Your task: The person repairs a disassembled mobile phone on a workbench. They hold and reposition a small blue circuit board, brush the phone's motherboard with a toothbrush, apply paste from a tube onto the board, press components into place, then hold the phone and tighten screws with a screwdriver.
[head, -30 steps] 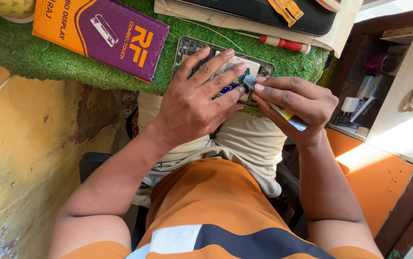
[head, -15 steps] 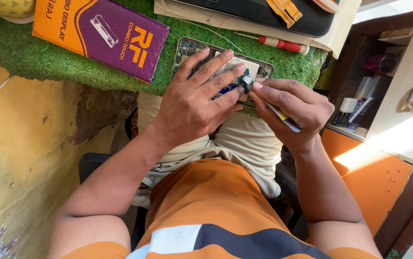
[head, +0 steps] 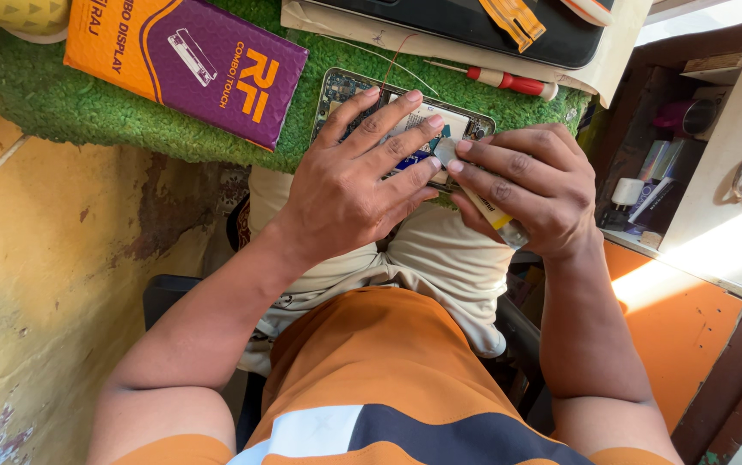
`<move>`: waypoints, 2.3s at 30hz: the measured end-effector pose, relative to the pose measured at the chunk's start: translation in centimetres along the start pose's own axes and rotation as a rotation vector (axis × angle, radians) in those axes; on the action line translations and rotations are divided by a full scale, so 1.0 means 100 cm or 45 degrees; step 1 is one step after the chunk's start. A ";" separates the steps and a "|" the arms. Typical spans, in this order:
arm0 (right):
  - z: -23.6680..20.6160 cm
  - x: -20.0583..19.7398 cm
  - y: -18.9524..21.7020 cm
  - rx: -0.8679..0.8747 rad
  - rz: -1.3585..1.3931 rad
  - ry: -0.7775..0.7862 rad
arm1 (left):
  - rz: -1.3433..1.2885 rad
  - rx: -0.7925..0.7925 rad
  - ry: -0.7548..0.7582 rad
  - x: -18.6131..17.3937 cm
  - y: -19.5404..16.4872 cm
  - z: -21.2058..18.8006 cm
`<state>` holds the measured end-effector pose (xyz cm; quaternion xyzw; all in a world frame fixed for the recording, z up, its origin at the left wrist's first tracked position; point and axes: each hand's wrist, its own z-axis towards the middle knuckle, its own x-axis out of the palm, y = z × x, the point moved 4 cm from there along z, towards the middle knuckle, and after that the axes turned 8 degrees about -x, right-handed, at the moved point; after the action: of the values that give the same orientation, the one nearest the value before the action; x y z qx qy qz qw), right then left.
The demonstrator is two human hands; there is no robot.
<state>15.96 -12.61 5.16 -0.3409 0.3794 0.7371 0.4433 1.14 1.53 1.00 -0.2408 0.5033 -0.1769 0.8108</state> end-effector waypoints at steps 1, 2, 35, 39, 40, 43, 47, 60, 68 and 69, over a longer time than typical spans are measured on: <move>0.000 0.000 0.000 -0.001 -0.016 0.029 | 0.001 0.001 -0.001 0.000 0.000 0.000; 0.000 -0.001 -0.001 -0.003 -0.032 0.056 | 0.003 0.002 -0.002 -0.001 0.000 0.000; 0.012 -0.013 0.013 0.492 -0.132 0.174 | -0.005 0.000 -0.005 -0.002 0.000 0.002; 0.005 -0.012 0.007 0.597 0.050 0.060 | -0.017 -0.005 -0.005 -0.002 -0.001 0.002; 0.001 -0.012 0.005 0.625 0.061 0.059 | -0.018 -0.004 -0.006 -0.001 0.000 0.002; -0.008 -0.010 0.003 0.697 0.111 0.069 | -0.021 -0.011 -0.004 -0.002 -0.001 0.001; -0.013 -0.007 -0.001 0.741 0.147 0.104 | -0.021 -0.008 0.000 -0.002 -0.001 0.001; -0.008 -0.011 0.004 0.698 0.067 0.119 | -0.017 -0.005 -0.002 -0.002 -0.001 0.001; -0.004 -0.012 0.014 0.750 0.004 0.186 | -0.026 -0.011 0.001 -0.001 -0.001 0.001; -0.003 -0.012 0.014 0.738 -0.005 0.185 | -0.027 -0.009 0.000 -0.002 -0.001 0.001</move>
<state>15.20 -13.83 6.40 -0.2529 0.6040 0.5709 0.4953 1.15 1.56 1.19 -0.2490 0.5014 -0.1835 0.8080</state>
